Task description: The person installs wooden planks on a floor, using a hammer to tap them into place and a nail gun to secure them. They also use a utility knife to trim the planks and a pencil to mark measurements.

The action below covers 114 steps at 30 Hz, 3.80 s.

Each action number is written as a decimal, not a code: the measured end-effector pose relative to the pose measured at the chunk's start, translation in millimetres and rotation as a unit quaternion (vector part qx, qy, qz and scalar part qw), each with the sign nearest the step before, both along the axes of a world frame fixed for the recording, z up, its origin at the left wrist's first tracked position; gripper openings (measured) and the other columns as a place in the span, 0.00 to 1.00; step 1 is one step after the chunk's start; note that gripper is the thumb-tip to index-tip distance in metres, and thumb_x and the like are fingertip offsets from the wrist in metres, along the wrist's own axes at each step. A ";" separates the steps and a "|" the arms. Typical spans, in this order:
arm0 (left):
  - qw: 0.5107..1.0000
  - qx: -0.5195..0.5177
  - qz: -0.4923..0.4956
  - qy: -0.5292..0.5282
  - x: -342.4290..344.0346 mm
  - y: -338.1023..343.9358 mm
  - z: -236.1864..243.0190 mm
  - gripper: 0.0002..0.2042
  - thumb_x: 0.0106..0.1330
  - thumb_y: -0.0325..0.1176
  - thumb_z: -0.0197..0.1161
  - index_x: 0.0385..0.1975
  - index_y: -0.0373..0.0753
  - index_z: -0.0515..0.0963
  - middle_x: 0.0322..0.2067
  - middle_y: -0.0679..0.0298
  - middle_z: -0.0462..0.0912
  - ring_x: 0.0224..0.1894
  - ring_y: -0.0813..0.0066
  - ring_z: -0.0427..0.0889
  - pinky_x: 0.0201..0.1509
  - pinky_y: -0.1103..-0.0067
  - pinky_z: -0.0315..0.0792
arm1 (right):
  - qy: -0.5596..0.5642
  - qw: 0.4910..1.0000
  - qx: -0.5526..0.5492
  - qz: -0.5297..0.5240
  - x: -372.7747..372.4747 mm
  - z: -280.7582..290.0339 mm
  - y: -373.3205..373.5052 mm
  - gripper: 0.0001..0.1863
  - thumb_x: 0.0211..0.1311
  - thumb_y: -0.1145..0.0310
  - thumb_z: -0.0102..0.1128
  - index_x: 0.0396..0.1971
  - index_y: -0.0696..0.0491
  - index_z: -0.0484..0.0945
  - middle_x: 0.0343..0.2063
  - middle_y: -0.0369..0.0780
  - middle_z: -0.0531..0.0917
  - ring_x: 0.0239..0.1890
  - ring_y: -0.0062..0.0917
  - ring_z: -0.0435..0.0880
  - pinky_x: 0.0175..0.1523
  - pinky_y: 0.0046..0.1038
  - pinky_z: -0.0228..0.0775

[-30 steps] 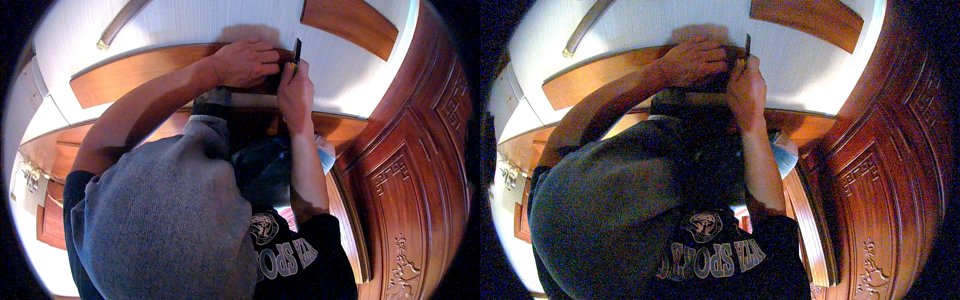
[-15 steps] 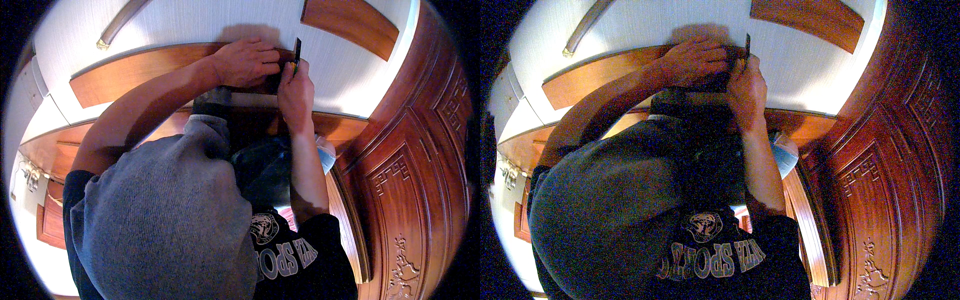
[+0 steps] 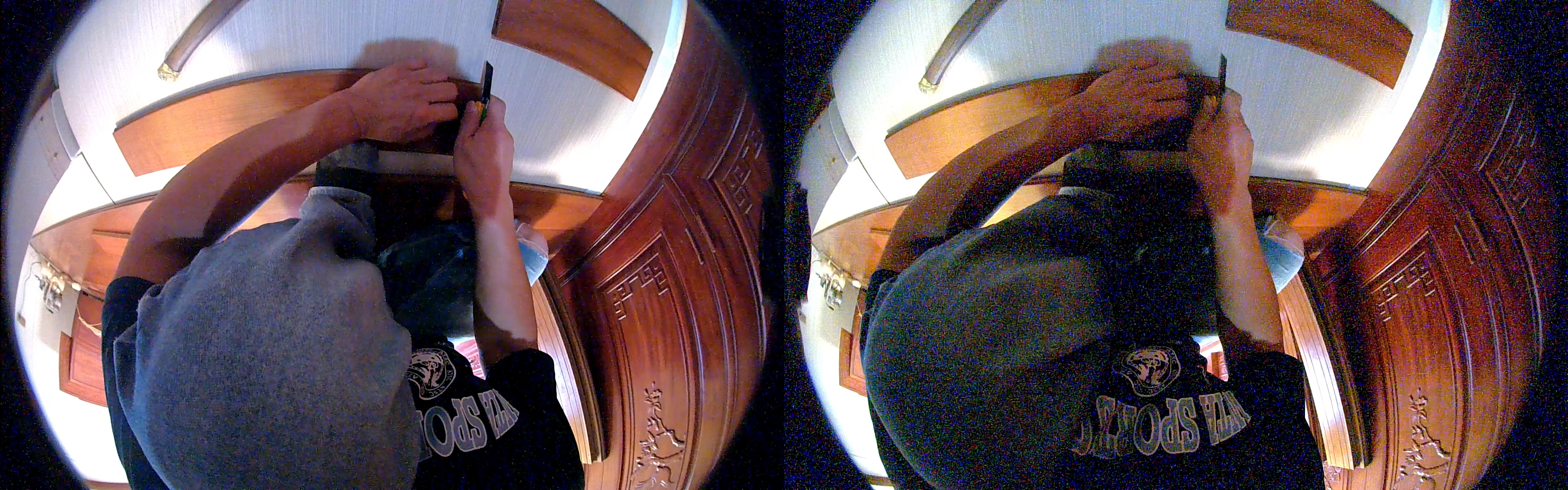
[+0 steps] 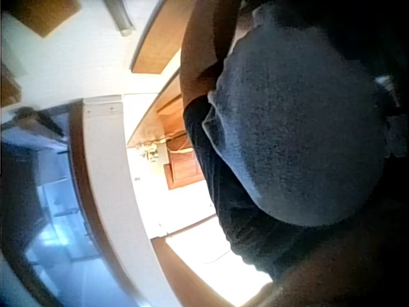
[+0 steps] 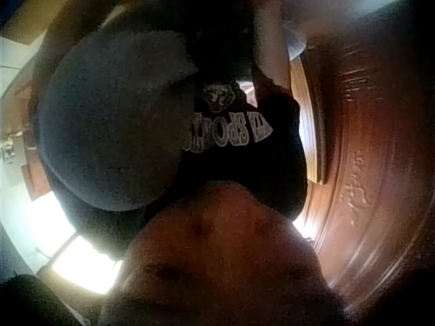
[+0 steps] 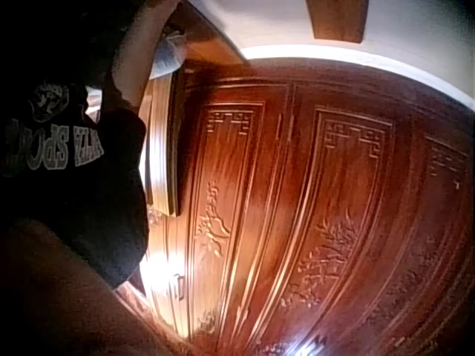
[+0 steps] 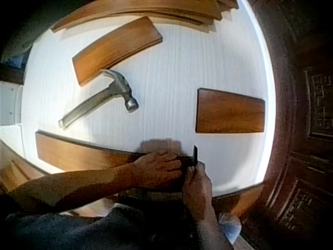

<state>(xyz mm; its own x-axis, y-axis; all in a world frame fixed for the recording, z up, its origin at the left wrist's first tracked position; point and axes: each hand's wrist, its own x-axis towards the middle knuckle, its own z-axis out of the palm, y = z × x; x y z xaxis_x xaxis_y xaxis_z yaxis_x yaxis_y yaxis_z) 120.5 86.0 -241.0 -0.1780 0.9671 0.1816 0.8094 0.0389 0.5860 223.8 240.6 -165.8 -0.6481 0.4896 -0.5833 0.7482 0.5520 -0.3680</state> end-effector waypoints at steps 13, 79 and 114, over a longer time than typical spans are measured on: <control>1.000 0.015 0.011 0.008 -0.1 -1.1 3.2 0.11 0.60 0.41 0.66 0.41 0.48 0.78 0.44 0.66 0.77 0.55 0.64 0.77 0.60 0.65 0.71 | -0.007 1.000 0.000 0.003 -2.9 2.0 -0.1 0.14 0.79 0.60 0.50 0.49 0.55 0.70 0.32 0.62 0.84 0.40 0.65 0.82 0.40 0.60 0.71; 1.000 -0.018 0.004 0.008 6.1 -1.3 -6.0 0.14 0.61 0.42 0.65 0.46 0.49 0.79 0.48 0.66 0.78 0.59 0.63 0.76 0.66 0.63 0.69 | -0.048 0.998 -0.031 0.034 -3.9 6.1 4.2 0.13 0.80 0.60 0.47 0.48 0.56 0.67 0.34 0.64 0.83 0.41 0.67 0.81 0.42 0.62 0.71; 1.000 -0.016 0.009 0.003 3.6 -0.5 -2.3 0.13 0.62 0.42 0.64 0.46 0.49 0.78 0.46 0.67 0.77 0.58 0.64 0.76 0.65 0.63 0.70 | -0.004 1.000 -0.023 0.020 5.2 -1.7 7.0 0.13 0.81 0.58 0.47 0.47 0.54 0.68 0.32 0.61 0.84 0.40 0.66 0.81 0.39 0.59 0.71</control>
